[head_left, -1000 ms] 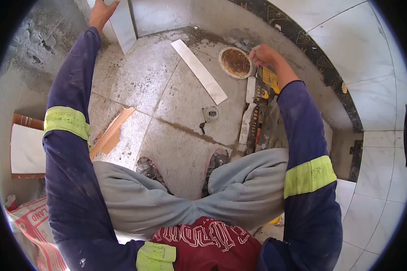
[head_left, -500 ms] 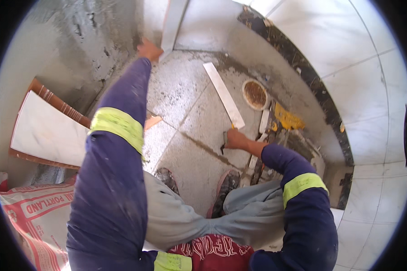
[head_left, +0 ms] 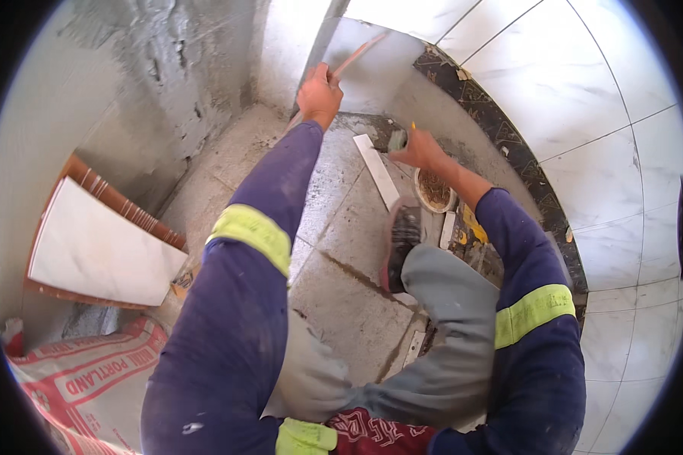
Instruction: Measuring, marking, and fitting ceramic tiles onto a bathroom wall during renovation.
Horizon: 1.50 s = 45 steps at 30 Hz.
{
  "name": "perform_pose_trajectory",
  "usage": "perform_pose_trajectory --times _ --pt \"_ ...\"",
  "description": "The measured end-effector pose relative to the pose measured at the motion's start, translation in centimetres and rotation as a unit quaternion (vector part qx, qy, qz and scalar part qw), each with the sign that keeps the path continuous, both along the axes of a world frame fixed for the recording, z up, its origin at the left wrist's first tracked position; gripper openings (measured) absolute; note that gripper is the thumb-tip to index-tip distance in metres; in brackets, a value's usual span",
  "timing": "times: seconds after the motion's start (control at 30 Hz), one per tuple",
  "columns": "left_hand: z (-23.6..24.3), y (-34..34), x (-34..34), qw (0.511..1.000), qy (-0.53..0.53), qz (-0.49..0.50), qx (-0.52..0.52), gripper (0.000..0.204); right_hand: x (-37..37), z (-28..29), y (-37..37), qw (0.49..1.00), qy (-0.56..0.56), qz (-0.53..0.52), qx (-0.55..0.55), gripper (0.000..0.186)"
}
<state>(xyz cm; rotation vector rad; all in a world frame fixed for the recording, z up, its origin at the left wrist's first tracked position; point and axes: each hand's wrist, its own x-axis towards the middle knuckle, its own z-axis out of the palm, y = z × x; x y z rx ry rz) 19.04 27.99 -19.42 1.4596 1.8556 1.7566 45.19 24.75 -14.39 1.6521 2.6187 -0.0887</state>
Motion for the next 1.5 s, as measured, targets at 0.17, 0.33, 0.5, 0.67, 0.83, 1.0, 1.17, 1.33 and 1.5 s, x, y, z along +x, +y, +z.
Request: perform_pose_trajectory --times 0.17,0.33,0.5,0.67,0.83,1.0,1.17,1.33,1.5 --pt "-0.4 0.5 -1.0 0.997 0.059 0.021 0.045 0.017 -0.6 -4.2 2.0 0.995 0.016 0.083 -0.049 0.061" --pt "0.5 0.9 -3.5 0.997 0.082 -0.009 -0.007 0.02 -2.1 -14.3 -1.4 0.984 0.068 0.093 -0.135 0.06" --pt "1.9 0.9 -3.5 0.994 0.107 -0.004 -0.029 0.022 -2.2 -19.0 -3.2 0.968 0.013 0.134 -0.213 0.064" --pt "2.9 0.7 -3.6 0.995 0.059 0.031 -0.071 0.023 -2.5 -18.4 -2.0 0.958 0.034 0.17 -0.226 0.072" --pt "3.5 1.3 -4.2 0.99 0.052 0.052 -0.12 0.031 -2.7 -16.9 0.0 0.933 0.001 0.214 -0.288 0.079" --pt "3.5 2.0 -4.3 0.986 0.05 0.078 -0.141 0.039 -1.8 -17.7 2.8 0.931 0.258 0.114 -0.232 0.06" --pt "4.9 2.6 -4.3 0.991 0.045 0.093 -0.084 0.044 3.3 -19.4 5.1 0.936 0.329 -0.019 -0.126 0.055" --pt "7.4 2.5 -4.5 0.958 0.173 0.105 -0.205 0.046 7.4 -19.9 3.3 0.957 0.247 -0.036 -0.149 0.073" --pt "7.6 2.4 -4.2 0.968 0.101 0.079 -0.217 0.046 7.7 -20.3 2.9 0.965 0.223 -0.031 -0.132 0.086"
